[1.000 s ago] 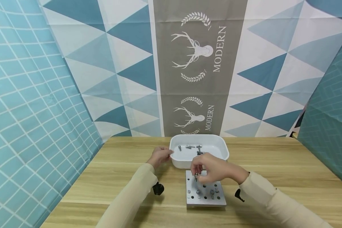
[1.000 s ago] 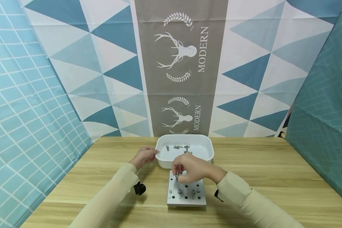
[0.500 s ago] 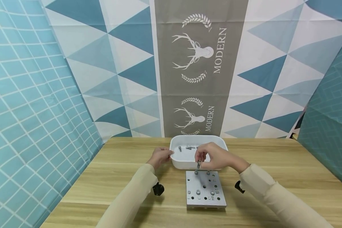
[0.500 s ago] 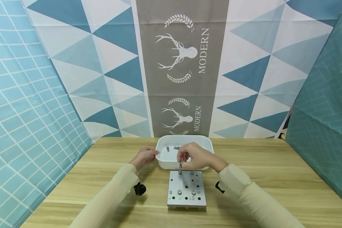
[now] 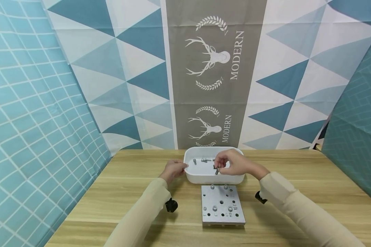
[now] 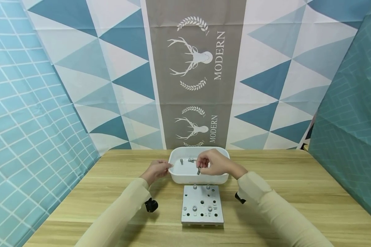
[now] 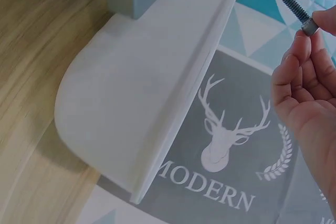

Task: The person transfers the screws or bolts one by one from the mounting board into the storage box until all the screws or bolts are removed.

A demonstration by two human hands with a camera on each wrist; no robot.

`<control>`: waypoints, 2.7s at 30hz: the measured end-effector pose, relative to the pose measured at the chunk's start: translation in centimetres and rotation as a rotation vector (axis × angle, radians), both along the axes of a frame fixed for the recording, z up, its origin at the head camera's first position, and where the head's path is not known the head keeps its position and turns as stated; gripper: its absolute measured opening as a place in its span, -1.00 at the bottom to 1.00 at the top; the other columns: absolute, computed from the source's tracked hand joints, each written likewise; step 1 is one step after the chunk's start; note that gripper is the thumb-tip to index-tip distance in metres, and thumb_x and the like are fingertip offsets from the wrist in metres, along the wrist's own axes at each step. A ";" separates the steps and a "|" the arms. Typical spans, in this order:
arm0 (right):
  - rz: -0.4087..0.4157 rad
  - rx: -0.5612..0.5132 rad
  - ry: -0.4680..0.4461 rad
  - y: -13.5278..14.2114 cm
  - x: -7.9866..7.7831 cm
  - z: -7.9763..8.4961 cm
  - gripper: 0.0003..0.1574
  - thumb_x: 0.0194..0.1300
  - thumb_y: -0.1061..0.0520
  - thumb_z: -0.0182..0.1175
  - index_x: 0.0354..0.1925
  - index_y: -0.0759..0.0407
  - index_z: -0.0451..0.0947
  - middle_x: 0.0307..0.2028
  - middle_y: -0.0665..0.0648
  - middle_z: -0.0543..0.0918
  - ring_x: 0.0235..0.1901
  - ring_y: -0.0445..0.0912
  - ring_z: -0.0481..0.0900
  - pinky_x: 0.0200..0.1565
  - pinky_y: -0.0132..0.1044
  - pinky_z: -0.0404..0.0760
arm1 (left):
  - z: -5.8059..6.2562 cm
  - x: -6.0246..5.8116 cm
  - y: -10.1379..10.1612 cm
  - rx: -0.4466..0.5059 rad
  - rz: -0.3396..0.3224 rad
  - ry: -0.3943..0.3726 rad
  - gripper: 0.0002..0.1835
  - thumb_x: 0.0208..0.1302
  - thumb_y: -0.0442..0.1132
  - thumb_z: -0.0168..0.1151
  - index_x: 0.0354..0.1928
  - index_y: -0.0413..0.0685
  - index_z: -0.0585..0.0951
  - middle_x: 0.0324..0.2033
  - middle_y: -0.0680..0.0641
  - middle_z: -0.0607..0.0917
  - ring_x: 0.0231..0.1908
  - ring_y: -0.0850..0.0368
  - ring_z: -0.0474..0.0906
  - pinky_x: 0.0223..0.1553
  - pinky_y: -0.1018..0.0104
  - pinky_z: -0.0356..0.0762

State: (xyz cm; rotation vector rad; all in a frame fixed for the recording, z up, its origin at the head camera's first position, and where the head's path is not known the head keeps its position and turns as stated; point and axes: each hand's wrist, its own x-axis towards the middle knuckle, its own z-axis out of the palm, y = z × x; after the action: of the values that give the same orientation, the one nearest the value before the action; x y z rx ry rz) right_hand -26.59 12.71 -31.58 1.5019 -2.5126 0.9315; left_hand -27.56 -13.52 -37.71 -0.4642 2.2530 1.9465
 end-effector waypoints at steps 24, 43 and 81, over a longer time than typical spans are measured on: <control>-0.136 0.105 0.025 -0.7 -4.0 1.5 -0.96 0.02 0.24 0.22 -0.44 0.16 0.58 -0.53 -0.02 0.59 -0.52 -0.31 0.44 -0.42 -0.47 0.54 | -0.2 0.0 -0.3 0.015 -0.009 0.020 -0.76 0.20 -0.39 0.22 -0.10 -0.38 0.57 -0.39 -0.04 0.54 -0.48 0.24 0.49 -0.36 0.49 0.60; -0.187 0.109 0.032 -2.5 -7.0 1.9 -0.95 0.01 0.24 0.24 -0.45 0.20 0.57 -0.55 0.01 0.59 -0.53 -0.26 0.44 -0.45 -0.48 0.49 | -0.1 0.3 0.0 0.031 -0.014 0.038 -0.75 0.18 -0.42 0.22 -0.10 -0.40 0.57 -0.40 -0.04 0.55 -0.45 0.23 0.50 -0.22 0.39 0.68; -0.209 0.114 -0.056 -3.6 -10.3 -0.4 -0.94 -0.01 0.28 0.25 -0.45 0.25 0.62 -0.52 0.09 0.66 -0.51 -0.29 0.48 -0.40 -0.51 0.53 | -0.5 0.3 0.1 0.011 -0.005 0.060 -0.77 0.15 -0.41 0.24 -0.16 -0.41 0.59 -0.44 -0.02 0.52 -0.49 0.24 0.47 -0.34 0.46 0.63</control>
State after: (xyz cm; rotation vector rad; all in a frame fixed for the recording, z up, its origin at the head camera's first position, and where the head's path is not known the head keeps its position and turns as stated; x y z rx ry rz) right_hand -36.92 9.13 -31.94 1.2229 -2.7387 0.8221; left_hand -27.27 -13.43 -38.20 -0.4046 2.2758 1.9948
